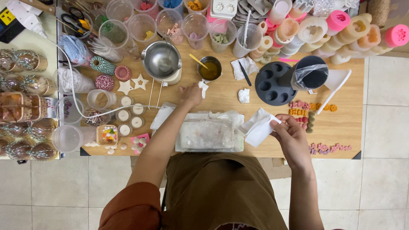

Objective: The person wipes a spoon and a small pot with paper tissues at a workbench filled with craft molds and containers.

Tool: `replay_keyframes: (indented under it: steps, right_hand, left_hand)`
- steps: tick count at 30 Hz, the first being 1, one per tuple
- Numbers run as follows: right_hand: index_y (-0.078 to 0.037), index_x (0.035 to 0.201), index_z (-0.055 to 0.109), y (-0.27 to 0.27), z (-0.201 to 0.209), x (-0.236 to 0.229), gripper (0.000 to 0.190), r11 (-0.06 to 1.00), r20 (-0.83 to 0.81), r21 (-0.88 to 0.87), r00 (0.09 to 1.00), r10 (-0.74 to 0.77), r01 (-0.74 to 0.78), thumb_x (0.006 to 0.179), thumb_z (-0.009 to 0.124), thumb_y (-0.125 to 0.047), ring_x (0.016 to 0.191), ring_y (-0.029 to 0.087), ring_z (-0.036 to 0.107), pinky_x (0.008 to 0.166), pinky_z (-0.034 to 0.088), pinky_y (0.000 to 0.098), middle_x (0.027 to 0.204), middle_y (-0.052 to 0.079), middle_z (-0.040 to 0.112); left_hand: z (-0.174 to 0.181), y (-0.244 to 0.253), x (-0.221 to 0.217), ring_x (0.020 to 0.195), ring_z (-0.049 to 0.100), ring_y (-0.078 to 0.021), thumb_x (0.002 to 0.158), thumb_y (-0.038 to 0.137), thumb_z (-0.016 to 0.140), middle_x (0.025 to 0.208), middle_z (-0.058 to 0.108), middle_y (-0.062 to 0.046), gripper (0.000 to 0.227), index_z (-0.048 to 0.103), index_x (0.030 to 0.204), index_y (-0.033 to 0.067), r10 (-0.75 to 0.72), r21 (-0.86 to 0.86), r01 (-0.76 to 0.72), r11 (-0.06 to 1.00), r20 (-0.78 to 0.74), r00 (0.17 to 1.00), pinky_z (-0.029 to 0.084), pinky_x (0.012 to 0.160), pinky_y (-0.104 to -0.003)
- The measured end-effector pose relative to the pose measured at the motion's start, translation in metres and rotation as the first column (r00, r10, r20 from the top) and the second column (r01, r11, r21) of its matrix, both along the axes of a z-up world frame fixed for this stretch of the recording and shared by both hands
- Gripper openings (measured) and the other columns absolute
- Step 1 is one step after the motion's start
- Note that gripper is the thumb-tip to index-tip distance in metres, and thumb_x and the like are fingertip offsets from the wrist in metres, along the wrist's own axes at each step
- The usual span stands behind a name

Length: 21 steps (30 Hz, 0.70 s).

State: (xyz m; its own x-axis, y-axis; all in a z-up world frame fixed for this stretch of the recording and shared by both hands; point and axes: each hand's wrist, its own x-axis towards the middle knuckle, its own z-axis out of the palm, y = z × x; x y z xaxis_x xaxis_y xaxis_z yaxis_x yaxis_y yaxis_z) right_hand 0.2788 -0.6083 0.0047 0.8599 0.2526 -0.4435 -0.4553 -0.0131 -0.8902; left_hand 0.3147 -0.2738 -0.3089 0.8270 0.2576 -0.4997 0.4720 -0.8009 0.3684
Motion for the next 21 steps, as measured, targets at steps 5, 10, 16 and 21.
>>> replay_keyframes:
  steps: [5, 10, 16, 21]
  right_hand:
    - [-0.007, 0.114, 0.061, 0.006, -0.010, 0.002, 0.012, 0.988, -0.084, 0.086, 0.990, -0.117, 0.124, 0.103, 0.060, -0.012, 0.100, 0.015, 0.068, 0.097, 0.053, 0.0379, 0.107, 0.005, 0.072]
    - [-0.008, 0.112, 0.061, 0.002, -0.028, 0.003, 0.011, 0.955, -0.204, 0.140, 0.952, -0.229, 0.260, 0.103, 0.060, -0.015, 0.104, 0.017, 0.068, 0.101, 0.055, 0.0398, 0.108, 0.006, 0.070]
    - [-0.007, 0.115, 0.062, -0.001, -0.084, 0.012, 0.015, 0.978, -0.133, -0.022, 0.969, -0.210, 0.209, 0.103, 0.062, -0.016, 0.098, 0.017, 0.065, 0.092, 0.052, 0.0355, 0.105, 0.006, 0.069]
    - [-0.008, 0.113, 0.062, 0.015, -0.133, 0.037, 0.015, 0.952, 0.050, -0.168, 0.967, -0.249, 0.254, 0.099, 0.064, -0.014, 0.096, 0.014, 0.068, 0.084, 0.059, 0.0317, 0.105, 0.003, 0.070]
  left_hand:
    - [-0.015, 0.015, -0.009, 0.107, 0.065, -0.0400, 0.103, 0.044, 0.045, 0.110, 0.071, -0.022, 0.046, 0.063, 0.113, 0.0029, 0.201, -0.263, -0.177, 0.948, 0.069, 0.977, 0.034, 0.094, -0.067]
    - [-0.025, 0.032, -0.017, 0.105, 0.069, -0.0409, 0.104, 0.043, 0.051, 0.107, 0.072, -0.025, 0.047, 0.065, 0.110, -0.0020, 0.299, -0.485, -0.217, 0.847, 0.097, 0.949, 0.050, 0.092, -0.048]
    - [-0.012, 0.033, -0.021, 0.110, 0.066, -0.0375, 0.097, 0.039, 0.059, 0.117, 0.069, -0.021, 0.044, 0.060, 0.119, 0.0013, 0.322, -0.503, -0.242, 0.830, 0.078, 0.943, 0.049, 0.093, -0.047]
    - [0.001, 0.019, -0.014, 0.115, 0.064, -0.0372, 0.095, 0.038, 0.063, 0.122, 0.068, -0.019, 0.045, 0.054, 0.123, 0.0037, 0.390, -0.360, -0.319, 0.877, 0.143, 0.910, 0.046, 0.093, -0.053]
